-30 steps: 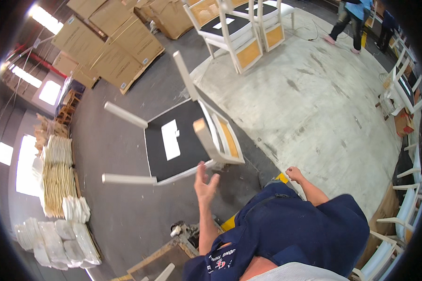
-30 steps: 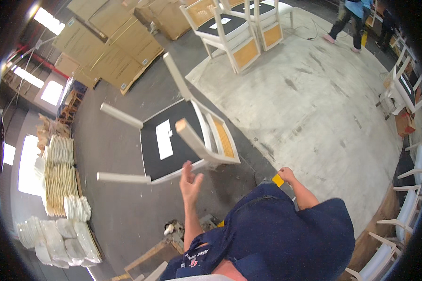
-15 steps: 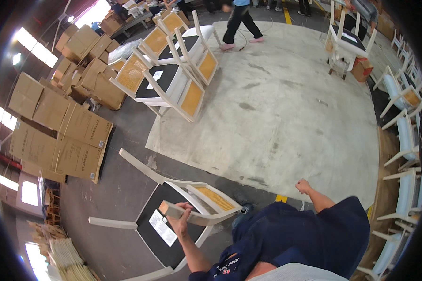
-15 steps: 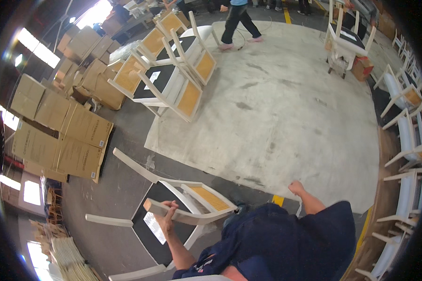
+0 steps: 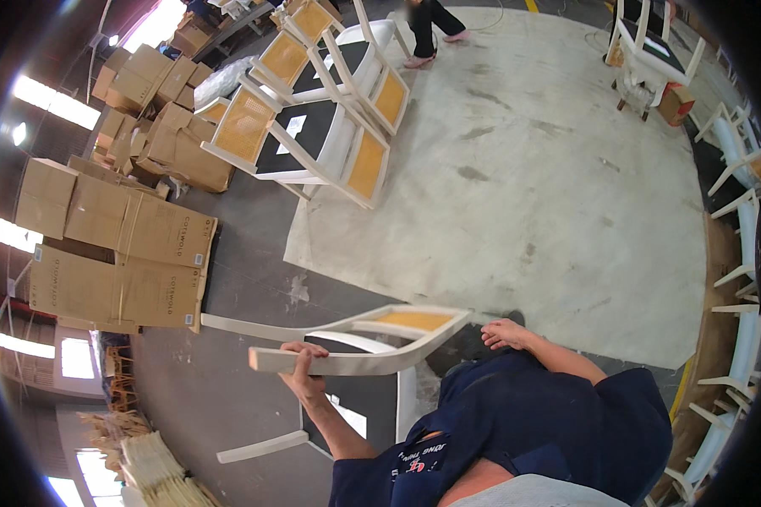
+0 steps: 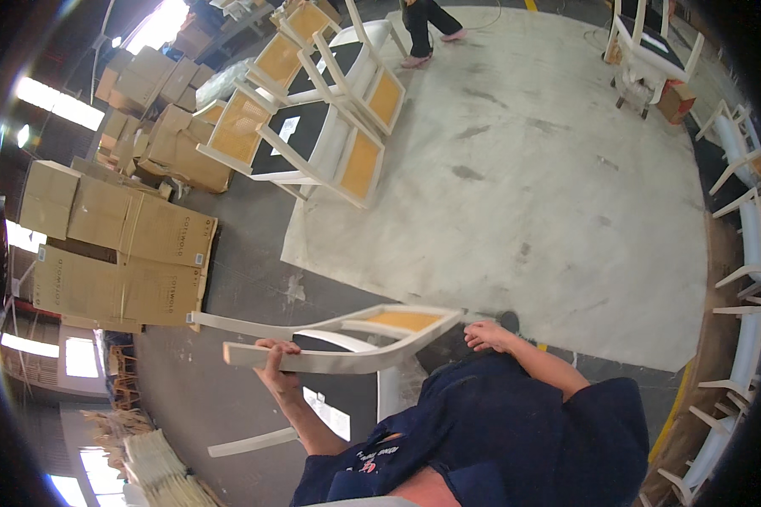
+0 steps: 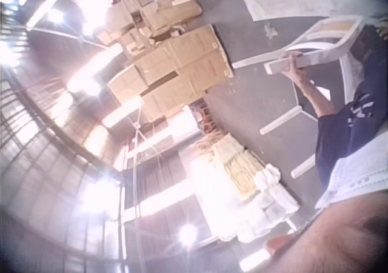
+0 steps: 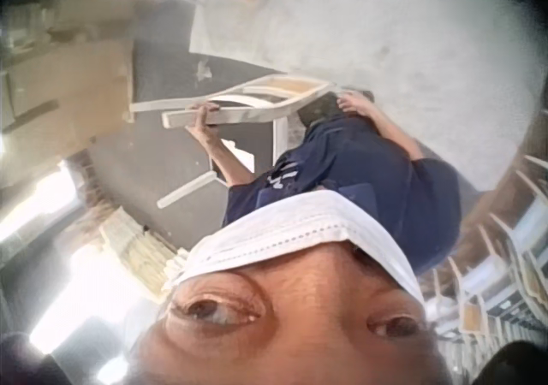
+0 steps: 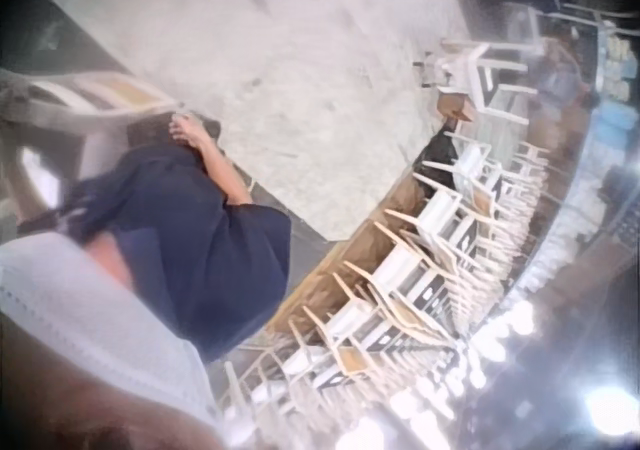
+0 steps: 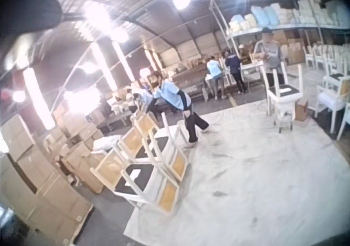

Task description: The person assembles white chairs by attaching legs to chair frames using a hammer. They repeatedly pick up chair frames, position legs, and tap them into place. The person moves between stacks of chairs and a workbench, handling multiple chair units in sequence.

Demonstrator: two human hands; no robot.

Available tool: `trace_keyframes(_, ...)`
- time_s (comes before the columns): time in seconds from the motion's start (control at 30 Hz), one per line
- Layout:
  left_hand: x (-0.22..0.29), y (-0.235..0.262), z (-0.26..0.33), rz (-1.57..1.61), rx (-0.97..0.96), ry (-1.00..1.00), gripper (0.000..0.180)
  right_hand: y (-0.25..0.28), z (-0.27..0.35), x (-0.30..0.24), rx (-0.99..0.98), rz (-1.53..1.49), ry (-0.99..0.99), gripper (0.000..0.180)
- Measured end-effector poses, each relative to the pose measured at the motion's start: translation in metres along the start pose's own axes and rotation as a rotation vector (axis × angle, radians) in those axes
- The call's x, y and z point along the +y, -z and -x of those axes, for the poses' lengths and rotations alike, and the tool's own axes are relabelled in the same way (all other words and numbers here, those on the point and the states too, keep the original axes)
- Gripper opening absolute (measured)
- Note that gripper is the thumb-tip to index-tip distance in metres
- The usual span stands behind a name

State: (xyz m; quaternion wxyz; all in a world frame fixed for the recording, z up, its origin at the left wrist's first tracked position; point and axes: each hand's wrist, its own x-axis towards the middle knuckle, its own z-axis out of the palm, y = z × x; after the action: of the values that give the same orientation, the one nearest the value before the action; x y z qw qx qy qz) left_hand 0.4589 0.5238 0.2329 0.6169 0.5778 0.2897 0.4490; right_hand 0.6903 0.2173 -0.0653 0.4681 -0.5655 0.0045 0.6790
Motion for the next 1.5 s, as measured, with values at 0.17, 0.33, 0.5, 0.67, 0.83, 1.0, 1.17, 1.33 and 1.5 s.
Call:
trace_keyframes(0.17, 0.048, -0.052, -0.018, 0.094, -0.077, -0.137, 0.015, -0.023, -0.028, -0.041, -0.132, -0.329, -0.199, 0.088)
trace_keyframes(0.33, 0.065, -0.131, -0.035, 0.194, -0.173, -0.211, 0.014, -0.007, -0.036, -0.129, -0.122, -0.675, 0.052, 0.103)
trace_keyframes(0.5, 0.04, -0.247, -0.063, 0.301, -0.389, -0.196, 0.014, 0.075, -0.036, -0.191, -0.023, -0.953, 0.106, 0.091)
trace_keyframes(0.67, 0.014, -0.397, -0.108, 0.422, -0.625, -0.11, 0.014, 0.225, -0.043, -0.22, 0.144, -1.373, 0.291, 0.082)
trace_keyframes(0.83, -0.005, -0.515, -0.169, 0.486, -0.827, -0.041, 0.017, 0.351, -0.016, -0.217, 0.169, -1.387, 0.474, 0.076)
trace_keyframes(1.0, -0.045, -0.614, -0.25, 0.724, -1.041, 0.098, 0.017, 0.406, 0.003, -0.227, 0.374, -1.573, 0.769, 0.078)
trace_keyframes(1.17, -0.104, -0.723, -0.364, 0.961, -1.239, 0.267, 0.021, 0.428, -0.031, -0.225, 0.068, -1.948, 1.376, 0.074)
trace_keyframes(1.33, -0.135, -0.816, -0.481, 1.114, -1.36, 0.441, 0.03, 0.454, -0.045, -0.315, -0.626, -1.754, 1.737, 0.063)
trace_keyframes(1.5, -0.156, -0.904, -0.555, 1.051, -1.269, 0.589, 0.033, 0.446, -0.008, -0.468, -1.149, -1.875, 1.659, 0.056)
